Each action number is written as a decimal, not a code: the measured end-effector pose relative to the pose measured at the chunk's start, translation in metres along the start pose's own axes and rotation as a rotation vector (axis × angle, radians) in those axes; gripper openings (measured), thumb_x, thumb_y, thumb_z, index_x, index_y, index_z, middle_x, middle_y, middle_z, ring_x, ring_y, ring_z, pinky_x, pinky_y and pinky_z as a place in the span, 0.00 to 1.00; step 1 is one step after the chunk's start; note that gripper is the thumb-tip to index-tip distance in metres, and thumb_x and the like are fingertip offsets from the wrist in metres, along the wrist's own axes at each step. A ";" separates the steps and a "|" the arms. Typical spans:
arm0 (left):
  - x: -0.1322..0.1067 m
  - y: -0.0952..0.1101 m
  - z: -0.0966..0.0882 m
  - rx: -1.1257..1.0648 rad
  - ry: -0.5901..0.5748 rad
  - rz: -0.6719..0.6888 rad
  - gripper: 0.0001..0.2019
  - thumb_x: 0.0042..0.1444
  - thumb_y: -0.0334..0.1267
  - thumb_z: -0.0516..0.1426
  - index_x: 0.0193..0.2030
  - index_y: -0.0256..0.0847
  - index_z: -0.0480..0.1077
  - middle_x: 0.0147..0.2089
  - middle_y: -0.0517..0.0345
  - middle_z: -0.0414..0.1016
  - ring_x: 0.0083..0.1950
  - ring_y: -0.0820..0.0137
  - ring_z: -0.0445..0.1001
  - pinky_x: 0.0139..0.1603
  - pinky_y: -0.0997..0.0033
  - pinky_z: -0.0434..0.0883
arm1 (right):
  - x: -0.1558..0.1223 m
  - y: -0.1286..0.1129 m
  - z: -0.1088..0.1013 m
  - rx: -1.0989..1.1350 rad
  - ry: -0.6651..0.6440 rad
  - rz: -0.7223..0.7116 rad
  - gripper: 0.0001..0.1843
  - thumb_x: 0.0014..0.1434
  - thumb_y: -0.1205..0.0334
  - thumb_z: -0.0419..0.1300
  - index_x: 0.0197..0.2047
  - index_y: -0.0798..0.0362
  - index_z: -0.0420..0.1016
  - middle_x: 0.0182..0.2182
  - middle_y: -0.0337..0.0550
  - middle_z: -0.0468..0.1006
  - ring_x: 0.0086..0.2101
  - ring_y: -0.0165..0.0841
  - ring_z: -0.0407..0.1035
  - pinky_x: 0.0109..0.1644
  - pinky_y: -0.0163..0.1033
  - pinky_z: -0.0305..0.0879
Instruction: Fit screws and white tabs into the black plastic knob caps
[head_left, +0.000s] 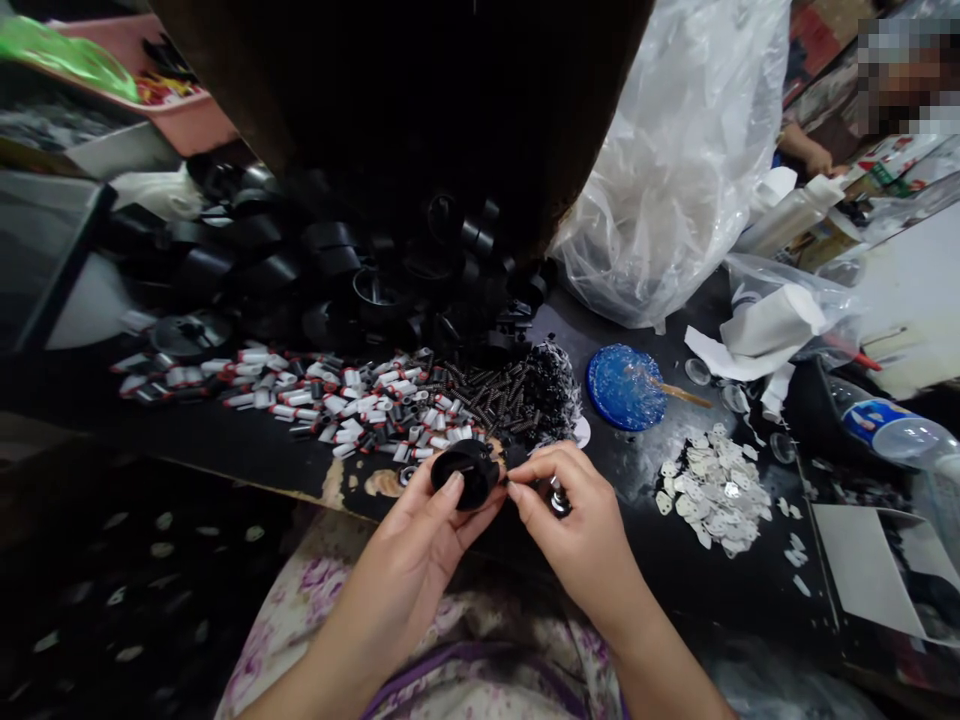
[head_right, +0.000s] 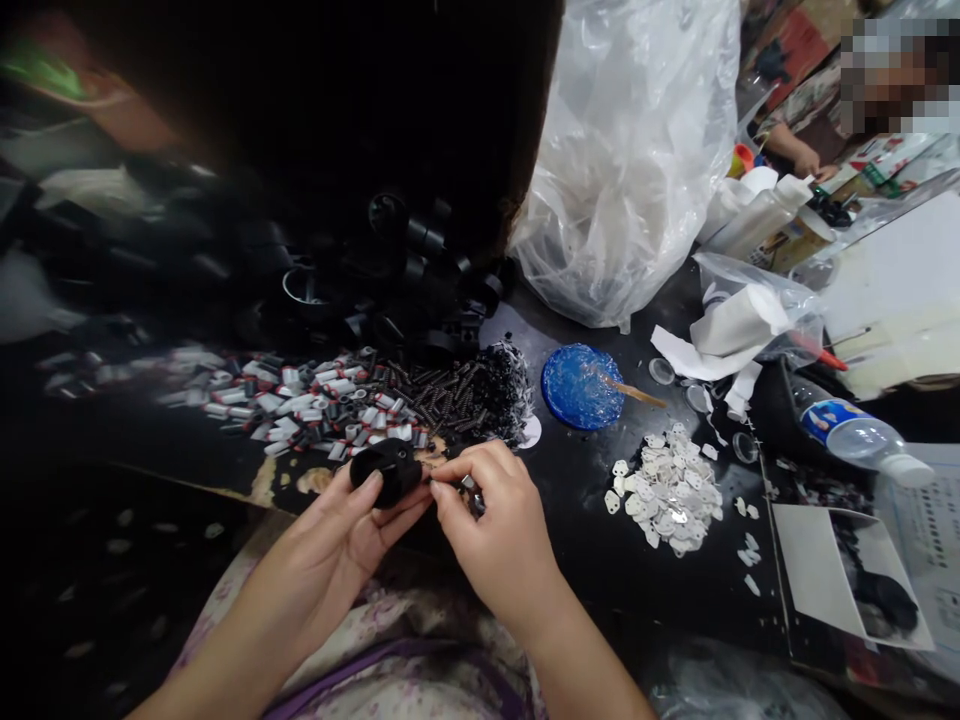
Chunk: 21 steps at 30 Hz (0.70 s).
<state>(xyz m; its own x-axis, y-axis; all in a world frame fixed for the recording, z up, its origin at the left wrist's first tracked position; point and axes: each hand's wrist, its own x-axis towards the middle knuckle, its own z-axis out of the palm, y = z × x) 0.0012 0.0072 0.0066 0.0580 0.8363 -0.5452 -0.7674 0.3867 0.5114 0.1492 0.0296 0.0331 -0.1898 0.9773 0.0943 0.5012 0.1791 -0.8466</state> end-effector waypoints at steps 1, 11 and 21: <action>0.000 0.000 0.000 0.007 0.007 0.017 0.07 0.59 0.36 0.62 0.45 0.42 0.76 0.47 0.54 0.82 0.47 0.66 0.79 0.53 0.66 0.77 | -0.001 -0.001 0.000 -0.057 0.009 -0.041 0.06 0.60 0.71 0.60 0.39 0.51 0.75 0.38 0.40 0.76 0.40 0.32 0.71 0.45 0.38 0.64; 0.000 -0.003 0.001 -0.141 0.065 -0.027 0.04 0.56 0.34 0.64 0.39 0.41 0.78 0.44 0.52 0.83 0.44 0.65 0.81 0.52 0.62 0.78 | -0.006 -0.001 0.013 -0.123 0.103 -0.136 0.06 0.62 0.67 0.60 0.41 0.49 0.77 0.38 0.42 0.76 0.41 0.34 0.72 0.47 0.41 0.66; -0.011 0.006 -0.003 -0.078 0.039 0.169 0.08 0.54 0.40 0.67 0.42 0.46 0.78 0.43 0.57 0.83 0.46 0.65 0.80 0.54 0.60 0.77 | -0.002 -0.015 0.023 -0.112 0.215 -0.222 0.05 0.61 0.70 0.61 0.40 0.51 0.75 0.35 0.41 0.78 0.37 0.34 0.71 0.43 0.41 0.65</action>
<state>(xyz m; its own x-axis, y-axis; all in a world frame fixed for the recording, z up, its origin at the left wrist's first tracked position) -0.0056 -0.0011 0.0136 -0.0992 0.8705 -0.4820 -0.8113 0.2097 0.5457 0.1232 0.0225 0.0334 -0.1281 0.9122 0.3893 0.5598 0.3905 -0.7309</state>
